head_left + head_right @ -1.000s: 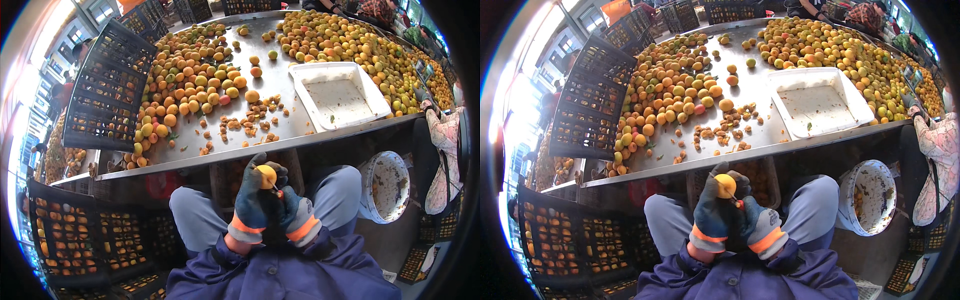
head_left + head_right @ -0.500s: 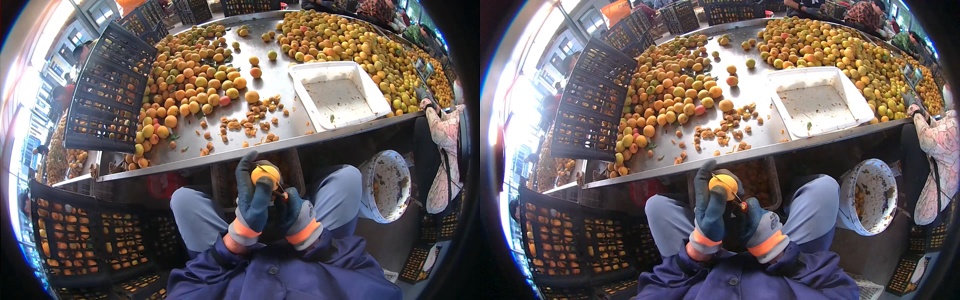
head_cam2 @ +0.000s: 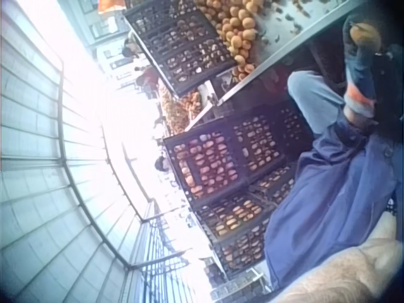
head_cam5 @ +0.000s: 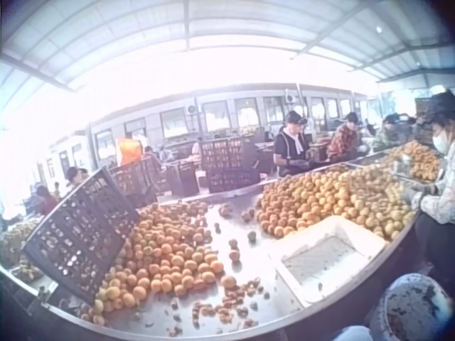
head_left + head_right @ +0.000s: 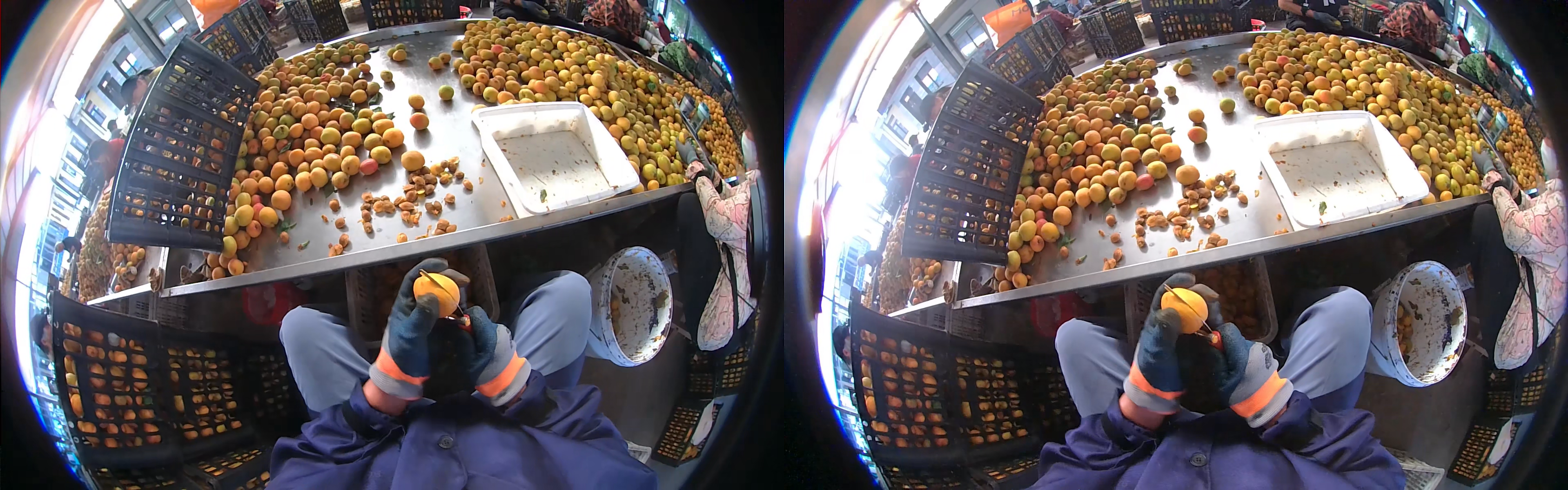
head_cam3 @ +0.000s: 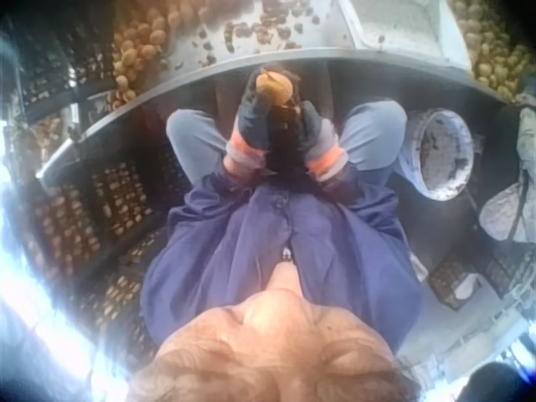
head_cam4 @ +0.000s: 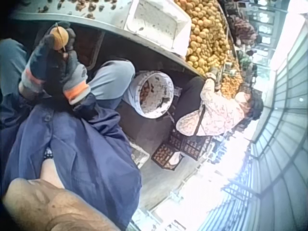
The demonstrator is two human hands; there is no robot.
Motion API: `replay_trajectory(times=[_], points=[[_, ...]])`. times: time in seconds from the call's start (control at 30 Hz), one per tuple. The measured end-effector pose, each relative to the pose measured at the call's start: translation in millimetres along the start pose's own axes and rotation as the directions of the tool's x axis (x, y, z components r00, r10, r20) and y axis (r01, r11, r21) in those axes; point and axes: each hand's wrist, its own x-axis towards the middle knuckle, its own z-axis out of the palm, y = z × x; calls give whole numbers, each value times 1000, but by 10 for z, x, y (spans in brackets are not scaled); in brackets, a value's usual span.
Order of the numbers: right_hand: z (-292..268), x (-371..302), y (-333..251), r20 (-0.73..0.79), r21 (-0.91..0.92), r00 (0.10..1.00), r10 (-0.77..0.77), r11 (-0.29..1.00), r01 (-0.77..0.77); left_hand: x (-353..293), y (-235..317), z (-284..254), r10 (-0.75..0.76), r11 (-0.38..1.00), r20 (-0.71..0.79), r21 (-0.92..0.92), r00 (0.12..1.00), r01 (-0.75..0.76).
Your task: Pitting and slicing apricots using a small paring knife.
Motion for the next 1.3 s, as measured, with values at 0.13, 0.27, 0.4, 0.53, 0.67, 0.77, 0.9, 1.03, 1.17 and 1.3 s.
replay_trajectory(times=[0.13,0.27,0.4,0.53,0.67,0.77,0.9,1.03,1.17,1.3], points=[[-11,-16,-30,-10,-75,999,32,997,-33,-21,46,212,-81,968,-171,-249,982,36],[-92,-41,-33,45,-156,998,53,987,-46,54,146,190,45,999,-77,34,996,-42],[-85,-51,-52,65,-137,997,49,990,-40,44,273,77,158,719,41,680,987,-143],[-34,-73,12,67,67,994,82,994,-87,59,324,86,229,678,73,703,971,-213],[-14,-83,-9,40,78,999,13,997,-16,-13,222,38,23,974,-26,227,999,-16],[26,-66,-50,28,66,998,60,996,-62,-92,19,124,7,973,-119,-230,993,-35],[47,-84,-21,2,-76,998,65,995,-65,-45,43,216,-88,968,-189,-249,978,39],[-38,-46,-54,1,-60,999,35,998,-34,37,192,74,-35,992,17,122,999,33],[-62,-83,47,166,-133,984,71,990,-49,100,311,-28,89,885,150,442,985,-147],[-40,-84,36,158,-128,987,42,992,-21,106,287,16,144,841,52,519,988,-150]])
